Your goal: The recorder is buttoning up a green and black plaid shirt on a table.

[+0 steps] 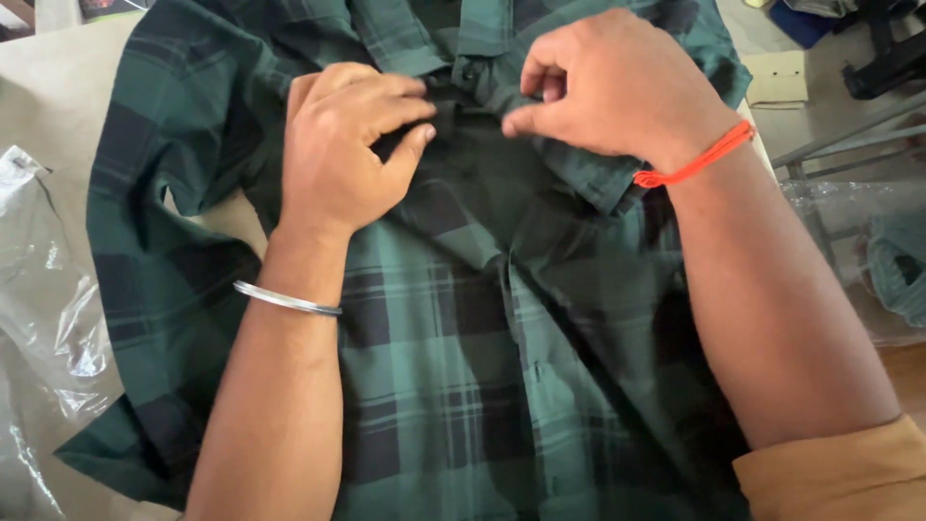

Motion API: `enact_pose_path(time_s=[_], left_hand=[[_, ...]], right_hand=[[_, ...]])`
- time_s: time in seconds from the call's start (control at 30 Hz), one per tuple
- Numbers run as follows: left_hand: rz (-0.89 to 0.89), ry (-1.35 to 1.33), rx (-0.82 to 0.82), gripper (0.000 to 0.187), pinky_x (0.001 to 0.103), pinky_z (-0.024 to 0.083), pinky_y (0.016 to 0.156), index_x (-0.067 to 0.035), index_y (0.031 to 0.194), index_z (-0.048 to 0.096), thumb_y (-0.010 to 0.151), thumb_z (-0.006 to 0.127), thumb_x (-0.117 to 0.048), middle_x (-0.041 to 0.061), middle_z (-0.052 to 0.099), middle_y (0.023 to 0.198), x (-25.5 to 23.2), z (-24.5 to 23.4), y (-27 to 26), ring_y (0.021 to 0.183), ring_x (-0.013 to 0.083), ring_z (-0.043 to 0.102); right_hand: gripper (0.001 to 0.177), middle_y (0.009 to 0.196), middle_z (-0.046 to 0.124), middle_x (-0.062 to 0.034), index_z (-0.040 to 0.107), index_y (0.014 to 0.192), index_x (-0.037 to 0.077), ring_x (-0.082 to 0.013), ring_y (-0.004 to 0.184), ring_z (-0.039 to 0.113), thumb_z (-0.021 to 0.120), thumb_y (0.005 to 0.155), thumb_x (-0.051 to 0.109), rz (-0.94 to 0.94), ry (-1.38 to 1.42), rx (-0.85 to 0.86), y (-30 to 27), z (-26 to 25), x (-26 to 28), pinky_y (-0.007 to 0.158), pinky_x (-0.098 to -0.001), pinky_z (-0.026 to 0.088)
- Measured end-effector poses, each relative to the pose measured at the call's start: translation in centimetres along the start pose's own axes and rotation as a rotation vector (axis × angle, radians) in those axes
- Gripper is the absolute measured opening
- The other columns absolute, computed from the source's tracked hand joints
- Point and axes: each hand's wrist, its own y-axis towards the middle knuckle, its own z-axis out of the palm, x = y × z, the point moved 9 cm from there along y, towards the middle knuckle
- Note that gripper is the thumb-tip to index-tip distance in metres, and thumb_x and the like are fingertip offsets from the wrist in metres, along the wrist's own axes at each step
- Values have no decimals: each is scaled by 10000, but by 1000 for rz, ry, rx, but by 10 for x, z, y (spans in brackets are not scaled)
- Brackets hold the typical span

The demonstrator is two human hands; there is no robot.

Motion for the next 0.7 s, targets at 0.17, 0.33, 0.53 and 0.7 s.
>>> enact_pose_path(time_s=[0.17,0.33,0.53,0.7], left_hand=[[22,-40,97,96,394,431,998,-147,940,804,865,853,-114,-56,726,1050,-5,8,0,1117,200,635],[66,-70,115,92,390,422,1002,-147,886,785,830,847,-111,-45,706,987,-8,9,-1,1090,206,624],[81,-57,178,77,395,410,951,-145,811,747,801,816,-112,-57,716,862,-16,12,1,965,182,637],[46,-89,187,62,379,432,865,-134,841,744,847,805,-122,0,693,799,-8,16,-2,810,221,645]], right_hand=[[306,789,749,-76,771,1030,58,-244,705,712,802,782,235,-74,49,132,2,24,-16,654,-369,549],[289,791,755,-127,786,1137,113,-284,684,722,722,885,238,31,-23,187,-3,13,-18,668,-384,560],[298,776,741,-88,805,917,94,-293,704,698,818,878,389,-111,-91,-2,0,13,6,628,-419,523],[392,831,711,-73,731,884,45,-290,786,690,880,878,407,-334,-22,-351,7,29,13,642,-413,521]])
